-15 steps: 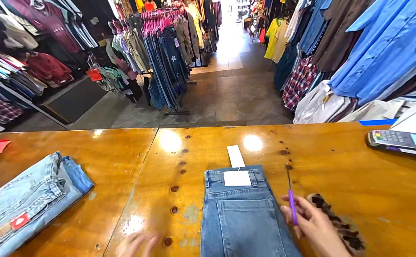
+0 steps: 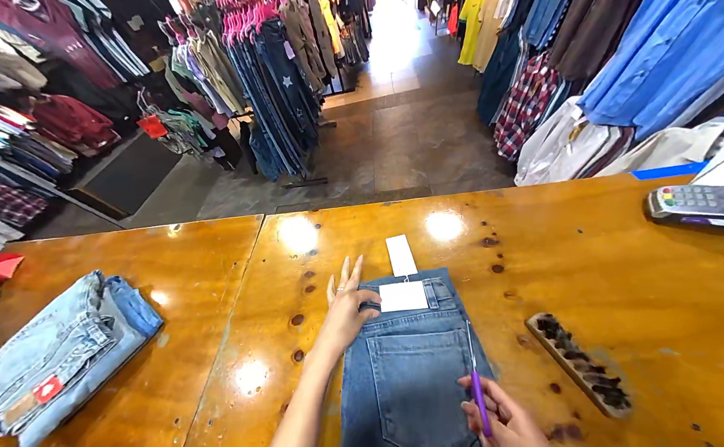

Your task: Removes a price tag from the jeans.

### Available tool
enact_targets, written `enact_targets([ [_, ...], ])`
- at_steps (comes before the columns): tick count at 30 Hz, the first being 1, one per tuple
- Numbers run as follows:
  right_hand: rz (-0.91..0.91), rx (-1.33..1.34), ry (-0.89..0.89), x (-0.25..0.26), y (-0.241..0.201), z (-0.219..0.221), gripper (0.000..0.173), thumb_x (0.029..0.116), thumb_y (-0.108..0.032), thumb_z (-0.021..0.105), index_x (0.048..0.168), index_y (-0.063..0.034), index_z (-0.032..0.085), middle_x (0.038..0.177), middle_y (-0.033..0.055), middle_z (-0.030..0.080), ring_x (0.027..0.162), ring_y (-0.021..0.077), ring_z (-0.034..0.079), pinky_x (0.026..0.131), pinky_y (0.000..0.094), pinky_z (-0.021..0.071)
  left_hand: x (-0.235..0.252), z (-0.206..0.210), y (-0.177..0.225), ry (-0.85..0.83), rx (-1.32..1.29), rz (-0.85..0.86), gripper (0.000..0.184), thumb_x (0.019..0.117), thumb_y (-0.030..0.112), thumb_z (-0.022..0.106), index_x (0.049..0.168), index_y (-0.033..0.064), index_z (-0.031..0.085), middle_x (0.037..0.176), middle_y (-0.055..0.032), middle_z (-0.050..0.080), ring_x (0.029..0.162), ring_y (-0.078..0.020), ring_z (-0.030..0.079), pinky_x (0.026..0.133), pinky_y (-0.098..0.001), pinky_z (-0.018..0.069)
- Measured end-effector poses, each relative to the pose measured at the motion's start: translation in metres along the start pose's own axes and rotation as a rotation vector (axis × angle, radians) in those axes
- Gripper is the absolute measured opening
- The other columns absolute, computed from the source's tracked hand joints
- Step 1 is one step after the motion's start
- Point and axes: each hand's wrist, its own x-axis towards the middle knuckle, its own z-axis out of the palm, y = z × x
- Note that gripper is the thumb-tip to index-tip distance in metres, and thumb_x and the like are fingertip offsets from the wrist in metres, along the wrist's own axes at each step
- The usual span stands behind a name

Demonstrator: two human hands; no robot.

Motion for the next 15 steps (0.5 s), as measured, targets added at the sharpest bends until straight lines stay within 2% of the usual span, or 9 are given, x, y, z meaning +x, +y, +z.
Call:
enact_targets([
  [4, 0.042, 0.007, -0.005, 0.003, -0.003, 0.0, 0.033, 0.0974, -0.006, 0.062, 0.129, 0.0015, 0.057, 0.08, -0.0012, 0.069, 0.053, 0.0016, 0.056, 0.048, 0.0198, 0.0462, -0.004, 0.007, 0.008, 0.077, 0.092, -0.01, 0.011, 0.0867, 0.013, 0.08, 0.097, 0.0115, 0.08, 0.167, -0.0134, 0.031, 0.159, -0.0326, 0.012, 0.122, -0.0687, 0.0021],
  [7, 0.06, 0.029, 0.001, 0.003, -0.004, 0.0, 0.031, 0.0978, -0.004, 0.06, 0.128, 0.001, 0.057, 0.079, -0.0019, 0.069, 0.053, 0.0014, 0.056, 0.048, 0.0196, 0.0465, -0.01, 0.016, 0.013, 0.151, 0.227, 0.07, 0.008, 0.0844, 0.012, 0.081, 0.091, 0.0079, 0.08, 0.163, -0.0149, 0.038, 0.156, -0.0364, 0.022, 0.118, -0.0735, 0.0073],
  [10, 0.063, 0.047, -0.002, 0.004, -0.002, 0.0, 0.03, 0.0977, -0.006, 0.061, 0.127, 0.001, 0.058, 0.079, -0.0028, 0.069, 0.052, 0.0003, 0.056, 0.047, 0.019, 0.0459, -0.011, 0.025, 0.016, 0.179, 0.319, 0.101, 0.004, 0.0871, 0.009, 0.077, 0.087, 0.0059, 0.079, 0.161, -0.0126, 0.043, 0.153, -0.0353, 0.031, 0.119, -0.0722, 0.0125],
  [13, 0.049, 0.023, -0.006, 0.005, -0.001, 0.001, 0.033, 0.0964, -0.008, 0.063, 0.127, 0.0023, 0.059, 0.083, -0.0018, 0.069, 0.056, -0.0006, 0.055, 0.05, 0.0186, 0.0449, -0.006, 0.026, 0.015, 0.231, 0.3, 0.11, 0.01, 0.0903, 0.006, 0.072, 0.082, 0.0034, 0.077, 0.157, -0.0136, 0.048, 0.15, -0.0347, 0.037, 0.118, -0.071, 0.0169],
  [15, 0.047, -0.012, -0.004, 0.006, -0.002, 0.001, 0.034, 0.0954, -0.01, 0.066, 0.127, 0.0017, 0.06, 0.086, -0.0013, 0.07, 0.057, -0.0009, 0.055, 0.052, 0.0183, 0.0454, 0.003, 0.011, 0.016, 0.332, 0.164, 0.051, 0.011, 0.0936, 0.005, 0.068, 0.087, -0.0015, 0.074, 0.154, -0.0191, 0.049, 0.148, -0.0395, 0.039, 0.118, -0.0706, 0.021],
])
